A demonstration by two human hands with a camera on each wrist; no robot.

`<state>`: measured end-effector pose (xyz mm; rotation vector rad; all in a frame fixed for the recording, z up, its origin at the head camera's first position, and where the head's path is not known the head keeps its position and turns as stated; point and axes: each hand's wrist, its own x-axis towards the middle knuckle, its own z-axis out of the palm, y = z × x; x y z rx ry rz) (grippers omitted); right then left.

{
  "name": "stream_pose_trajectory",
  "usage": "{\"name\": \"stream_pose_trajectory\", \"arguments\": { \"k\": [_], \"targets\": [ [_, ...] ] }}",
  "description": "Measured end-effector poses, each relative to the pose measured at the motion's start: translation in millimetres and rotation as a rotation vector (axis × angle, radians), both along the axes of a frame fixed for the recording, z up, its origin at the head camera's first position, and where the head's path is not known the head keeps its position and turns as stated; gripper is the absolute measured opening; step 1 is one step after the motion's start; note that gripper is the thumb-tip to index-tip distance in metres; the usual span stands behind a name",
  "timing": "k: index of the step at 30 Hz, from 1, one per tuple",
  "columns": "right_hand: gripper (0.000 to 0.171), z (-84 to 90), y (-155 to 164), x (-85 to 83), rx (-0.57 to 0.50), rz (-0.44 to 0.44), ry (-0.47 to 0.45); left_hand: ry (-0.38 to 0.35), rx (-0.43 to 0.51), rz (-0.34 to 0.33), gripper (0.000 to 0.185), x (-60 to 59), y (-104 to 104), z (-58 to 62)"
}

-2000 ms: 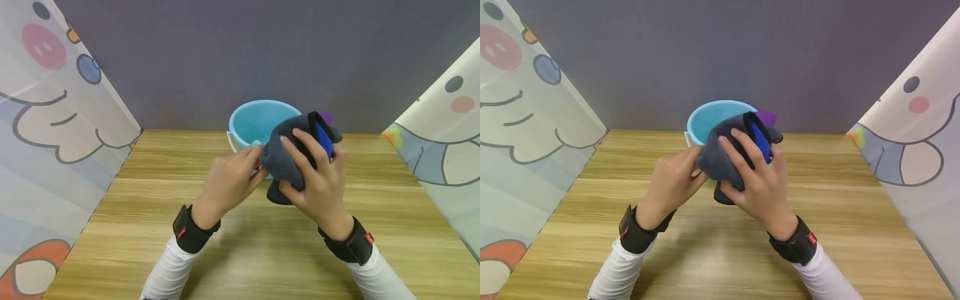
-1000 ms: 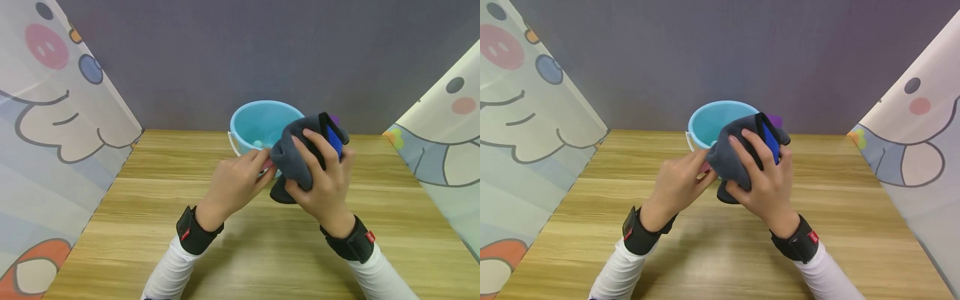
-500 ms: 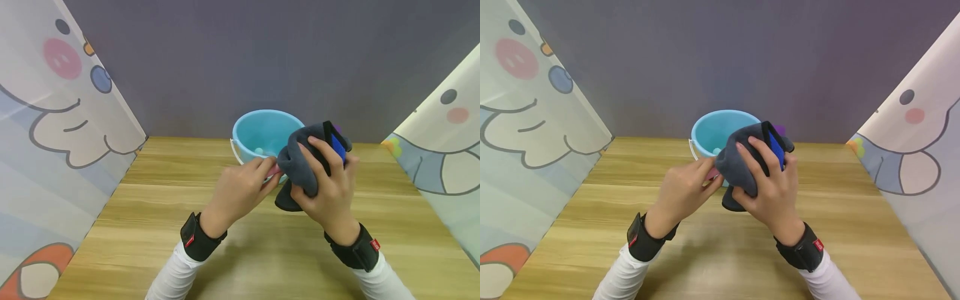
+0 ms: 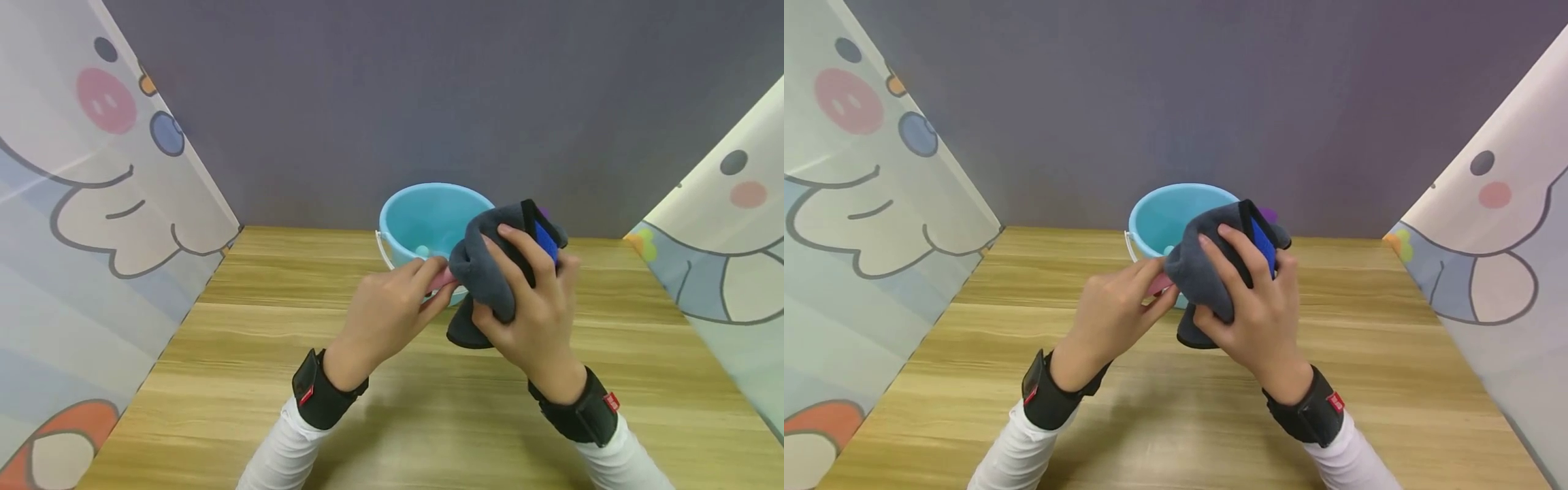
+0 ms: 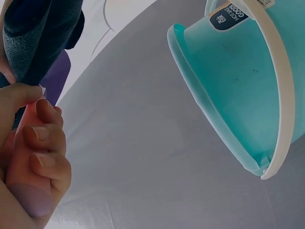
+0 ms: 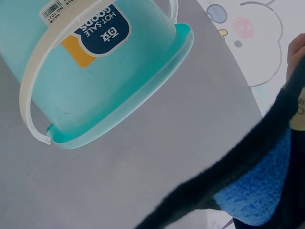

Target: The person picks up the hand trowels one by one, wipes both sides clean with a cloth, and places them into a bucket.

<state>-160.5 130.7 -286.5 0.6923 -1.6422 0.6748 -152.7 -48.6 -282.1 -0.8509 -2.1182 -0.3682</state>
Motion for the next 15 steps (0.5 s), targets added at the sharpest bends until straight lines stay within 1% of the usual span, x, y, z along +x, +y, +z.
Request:
{"name": "stream_pose_trajectory", "arguments": {
  "k": [5, 10, 15],
  "targets": [
    [0.045, -1.1, 0.8, -0.7, -0.007, 0.005, -0.012, 0.005, -0.001, 0.002, 0.022, -0.9, 0.3, -2.1],
    [0.045, 0.2, 1.1, -1.4, -0.018, 0.006, -0.024, 0.017, 0.02, -0.006, 0.021, -2.6, 1.1, -2.5],
    [0.044, 2.3, 1.2, -4.3, -0.033, 0.019, -0.047, 0.019, 0.036, 0.015, 0.023, -4.7, 1.0, -1.8]
  ]
}}
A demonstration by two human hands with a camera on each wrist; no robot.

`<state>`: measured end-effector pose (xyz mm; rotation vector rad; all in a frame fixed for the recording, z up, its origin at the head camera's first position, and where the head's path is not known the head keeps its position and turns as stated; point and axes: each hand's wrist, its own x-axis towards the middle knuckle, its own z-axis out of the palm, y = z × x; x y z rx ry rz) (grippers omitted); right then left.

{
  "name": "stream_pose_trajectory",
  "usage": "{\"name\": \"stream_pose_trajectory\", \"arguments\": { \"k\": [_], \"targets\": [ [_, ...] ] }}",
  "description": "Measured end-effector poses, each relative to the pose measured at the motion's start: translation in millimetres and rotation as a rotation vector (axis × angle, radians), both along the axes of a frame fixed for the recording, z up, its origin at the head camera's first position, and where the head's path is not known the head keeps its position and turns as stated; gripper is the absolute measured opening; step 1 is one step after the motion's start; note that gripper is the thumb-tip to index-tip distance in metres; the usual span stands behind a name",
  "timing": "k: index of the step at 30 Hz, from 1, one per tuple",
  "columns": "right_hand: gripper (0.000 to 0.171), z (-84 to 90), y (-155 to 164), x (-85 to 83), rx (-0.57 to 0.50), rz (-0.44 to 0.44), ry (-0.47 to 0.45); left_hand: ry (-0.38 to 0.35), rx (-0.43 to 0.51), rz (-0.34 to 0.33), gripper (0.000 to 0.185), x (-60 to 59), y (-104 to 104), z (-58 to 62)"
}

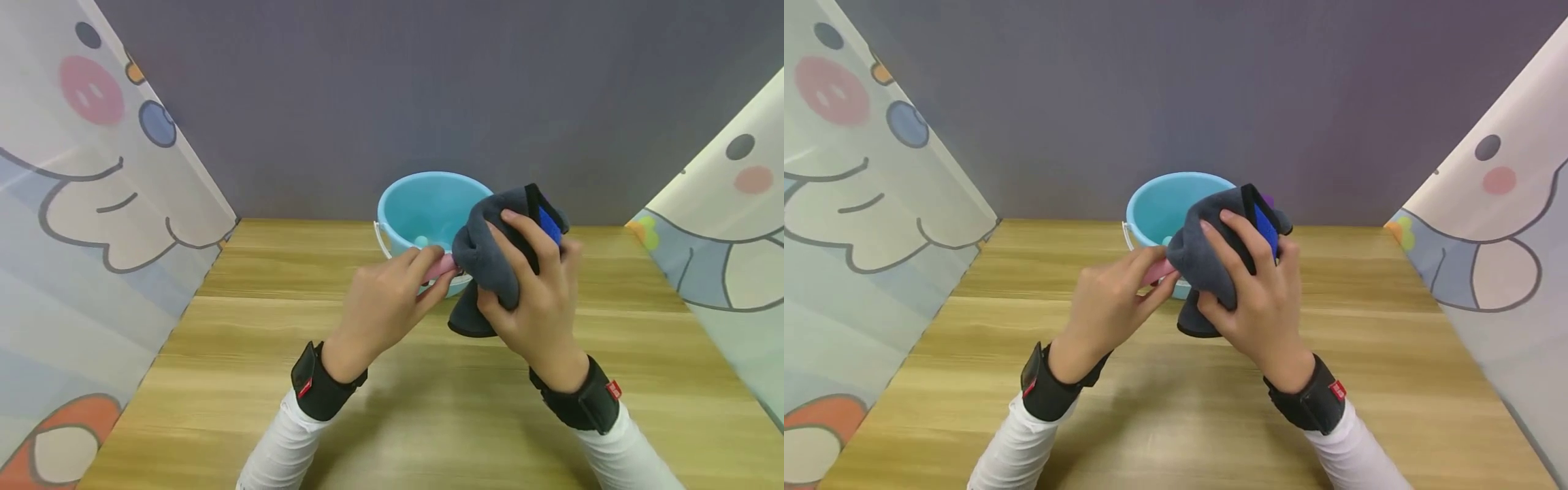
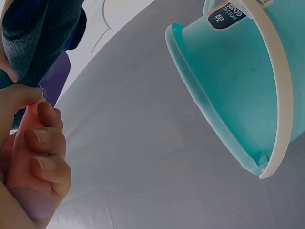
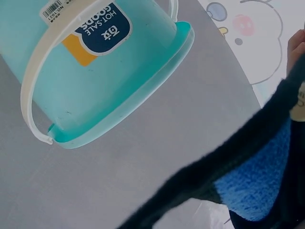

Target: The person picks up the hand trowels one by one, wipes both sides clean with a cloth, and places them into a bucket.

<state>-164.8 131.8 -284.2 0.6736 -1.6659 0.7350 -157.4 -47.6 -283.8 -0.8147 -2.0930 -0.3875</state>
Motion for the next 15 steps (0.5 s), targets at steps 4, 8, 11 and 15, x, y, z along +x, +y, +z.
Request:
{"name": "stream_pose_trajectory", "arguments": {
  "k": [4, 8, 11, 15],
  "targets": [
    [0.045, 1.9, -0.6, -1.3, -0.009, 0.004, -0.008, 0.005, 0.006, 0.021, 0.024, -0.3, -0.3, 1.8],
    [0.046, 3.0, -0.4, -1.1, -0.022, 0.012, -0.015, 0.007, 0.011, 0.022, 0.024, -0.1, -0.3, 1.8],
    [0.045, 2.5, 0.4, -1.0, -0.028, 0.009, -0.018, 0.003, 0.013, 0.023, 0.024, 0.1, -0.3, 1.3],
    [0.045, -0.1, 2.4, -2.9, -0.03, 0.001, -0.009, 0.007, 0.015, 0.02, 0.023, -0.1, -0.3, 1.1]
  ]
}}
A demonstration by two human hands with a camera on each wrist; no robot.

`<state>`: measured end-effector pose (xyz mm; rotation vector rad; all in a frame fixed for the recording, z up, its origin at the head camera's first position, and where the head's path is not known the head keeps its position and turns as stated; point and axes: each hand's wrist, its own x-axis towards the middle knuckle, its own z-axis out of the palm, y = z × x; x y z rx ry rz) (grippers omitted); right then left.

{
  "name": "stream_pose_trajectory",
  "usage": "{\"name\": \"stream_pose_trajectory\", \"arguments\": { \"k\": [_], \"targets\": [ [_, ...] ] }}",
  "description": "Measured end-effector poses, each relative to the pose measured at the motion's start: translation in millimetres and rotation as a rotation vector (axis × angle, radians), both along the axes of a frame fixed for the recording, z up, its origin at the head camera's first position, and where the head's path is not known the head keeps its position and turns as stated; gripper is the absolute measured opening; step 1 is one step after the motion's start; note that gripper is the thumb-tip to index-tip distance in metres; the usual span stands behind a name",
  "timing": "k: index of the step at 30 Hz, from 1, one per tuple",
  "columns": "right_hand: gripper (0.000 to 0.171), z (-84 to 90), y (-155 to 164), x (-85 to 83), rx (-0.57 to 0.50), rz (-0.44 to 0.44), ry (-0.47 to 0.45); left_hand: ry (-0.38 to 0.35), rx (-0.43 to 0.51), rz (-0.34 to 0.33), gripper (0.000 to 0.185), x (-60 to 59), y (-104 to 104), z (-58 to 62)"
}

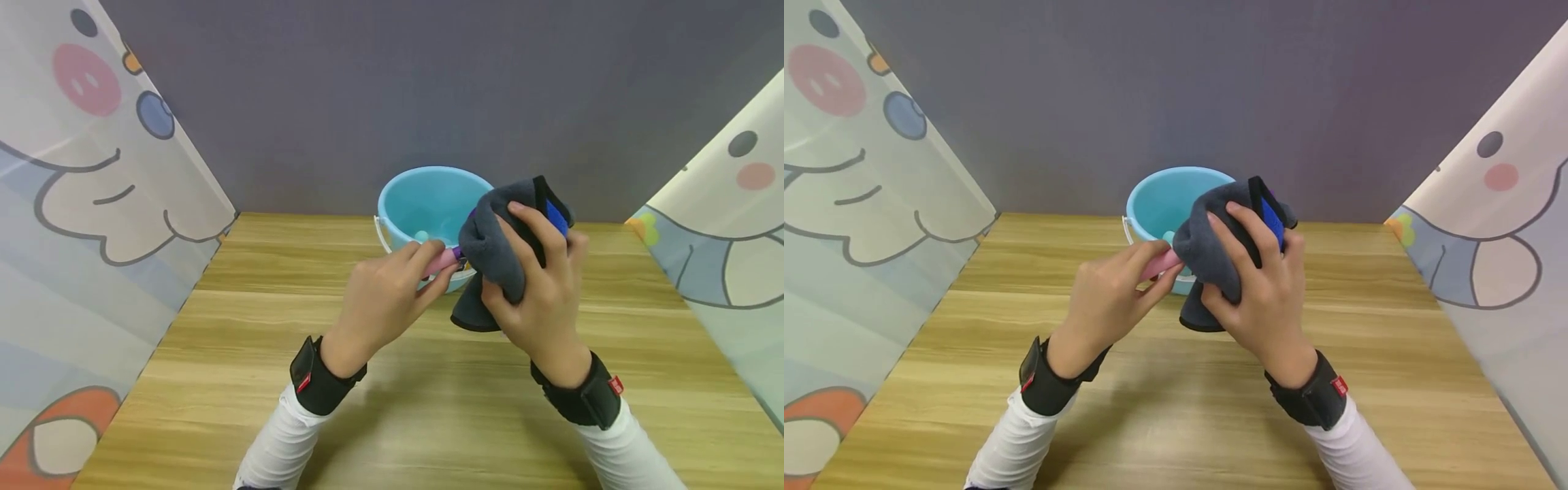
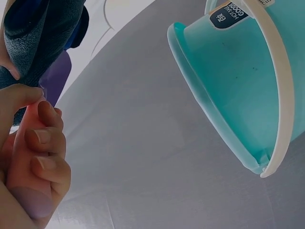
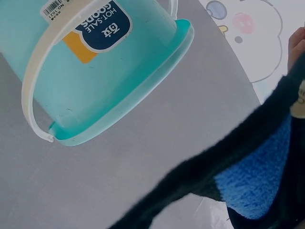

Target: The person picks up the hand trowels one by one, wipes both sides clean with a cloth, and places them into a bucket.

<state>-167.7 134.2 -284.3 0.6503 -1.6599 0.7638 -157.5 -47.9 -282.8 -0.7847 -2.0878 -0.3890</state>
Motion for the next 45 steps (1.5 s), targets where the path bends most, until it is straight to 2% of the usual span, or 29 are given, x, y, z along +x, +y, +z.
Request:
{"name": "stream_pose_trajectory", "arguments": {
  "k": [6, 12, 24, 30, 38, 45],
  "targets": [
    [0.046, 1.2, 1.0, -2.4, -0.004, -0.002, 0.002, 0.009, 0.004, -0.005, 0.023, -1.2, -0.1, 1.6],
    [0.054, 6.3, 2.5, -0.4, -0.057, 0.036, -0.067, -0.001, 0.001, -0.011, 0.021, -1.3, -1.2, 1.4],
    [0.06, 12.0, 11.6, -0.8, -0.048, 0.02, -0.149, 0.031, -0.003, -0.011, 0.02, -2.0, -4.3, 0.7],
    [0.062, 14.9, 17.1, -3.2, -0.089, 0.03, -0.195, 0.025, 0.005, -0.011, 0.021, -1.5, -5.4, 1.3],
    [0.055, 12.8, 28.3, -8.2, -0.103, -0.039, -0.211, 0.027, 0.036, -0.026, 0.021, -3.0, -6.9, 0.7],
    [0.062, 9.7, 36.6, -13.2, -0.122, -0.079, -0.2, 0.03, 0.057, -0.027, 0.02, -3.8, -8.6, 1.6]
  ]
}}
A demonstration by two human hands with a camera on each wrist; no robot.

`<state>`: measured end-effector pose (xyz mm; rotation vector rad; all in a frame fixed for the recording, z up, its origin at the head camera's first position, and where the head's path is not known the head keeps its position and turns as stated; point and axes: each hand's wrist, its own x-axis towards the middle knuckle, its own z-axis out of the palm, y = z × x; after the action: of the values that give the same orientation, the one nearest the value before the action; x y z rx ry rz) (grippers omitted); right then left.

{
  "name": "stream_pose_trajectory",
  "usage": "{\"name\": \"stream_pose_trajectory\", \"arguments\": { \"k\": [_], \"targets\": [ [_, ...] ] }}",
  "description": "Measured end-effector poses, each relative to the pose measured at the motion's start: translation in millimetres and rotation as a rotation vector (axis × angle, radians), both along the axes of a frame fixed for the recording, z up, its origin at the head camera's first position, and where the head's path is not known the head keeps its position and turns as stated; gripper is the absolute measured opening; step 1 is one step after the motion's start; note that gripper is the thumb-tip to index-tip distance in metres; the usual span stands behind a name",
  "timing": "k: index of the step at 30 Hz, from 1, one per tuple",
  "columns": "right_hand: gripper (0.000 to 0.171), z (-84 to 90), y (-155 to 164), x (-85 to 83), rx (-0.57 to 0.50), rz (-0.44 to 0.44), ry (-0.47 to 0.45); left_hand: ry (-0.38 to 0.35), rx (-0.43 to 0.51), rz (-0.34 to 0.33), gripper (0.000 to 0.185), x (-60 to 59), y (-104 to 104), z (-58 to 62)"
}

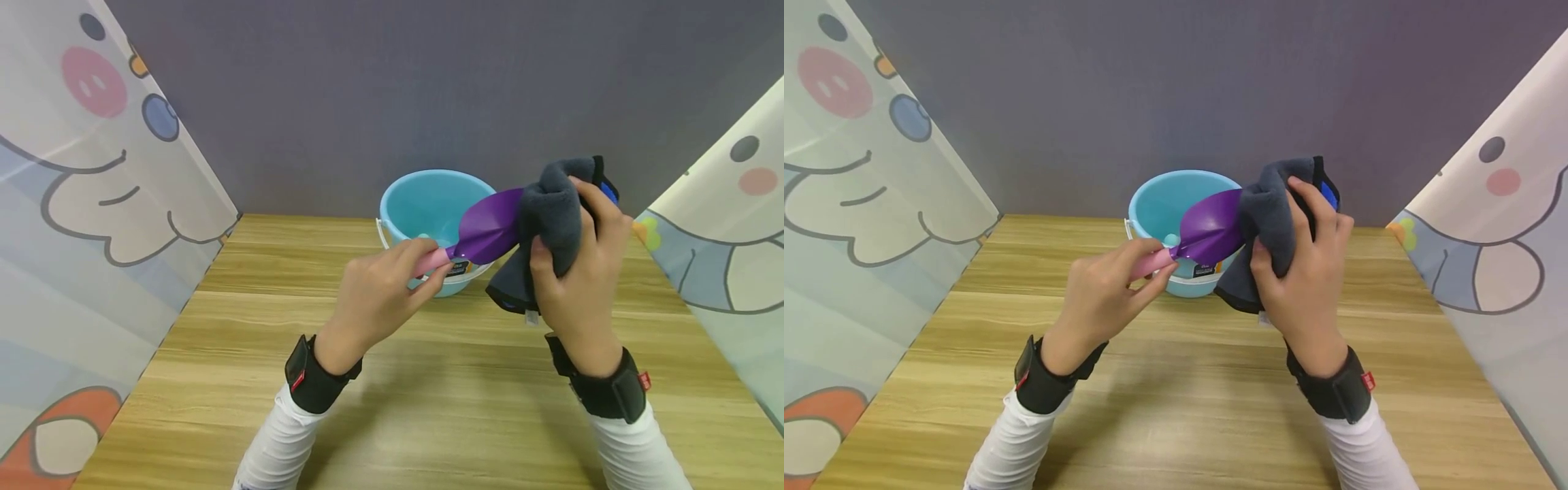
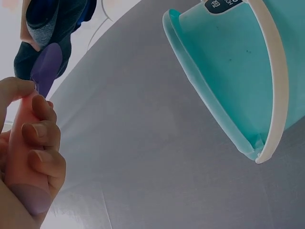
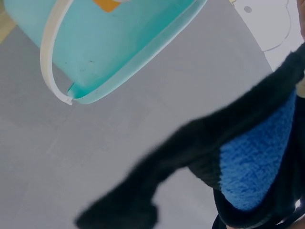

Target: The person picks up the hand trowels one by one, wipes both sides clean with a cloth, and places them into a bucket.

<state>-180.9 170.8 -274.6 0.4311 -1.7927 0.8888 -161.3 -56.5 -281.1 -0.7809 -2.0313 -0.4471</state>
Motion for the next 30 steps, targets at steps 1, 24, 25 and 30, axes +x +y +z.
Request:
{"name": "stream_pose_trajectory", "arguments": {
  "k": [1, 24, 25, 30],
  "targets": [
    [0.062, 0.0, 0.8, -0.1, -0.002, -0.007, 0.001, 0.002, 0.0, 0.002, 0.021, 0.1, -0.1, 0.0],
    [0.054, 1.4, 10.2, -1.7, 0.027, -0.095, -0.035, -0.281, 0.09, 0.054, 0.027, 0.8, -7.4, 3.5],
    [0.053, 1.5, 10.1, -1.9, 0.027, -0.097, -0.036, -0.304, 0.09, 0.057, 0.028, 0.7, -8.3, 4.1],
    [0.051, 0.0, 7.2, -3.6, 0.048, -0.087, -0.036, -0.389, 0.092, 0.09, 0.032, -2.1, -18.7, 8.0]
  ]
}}
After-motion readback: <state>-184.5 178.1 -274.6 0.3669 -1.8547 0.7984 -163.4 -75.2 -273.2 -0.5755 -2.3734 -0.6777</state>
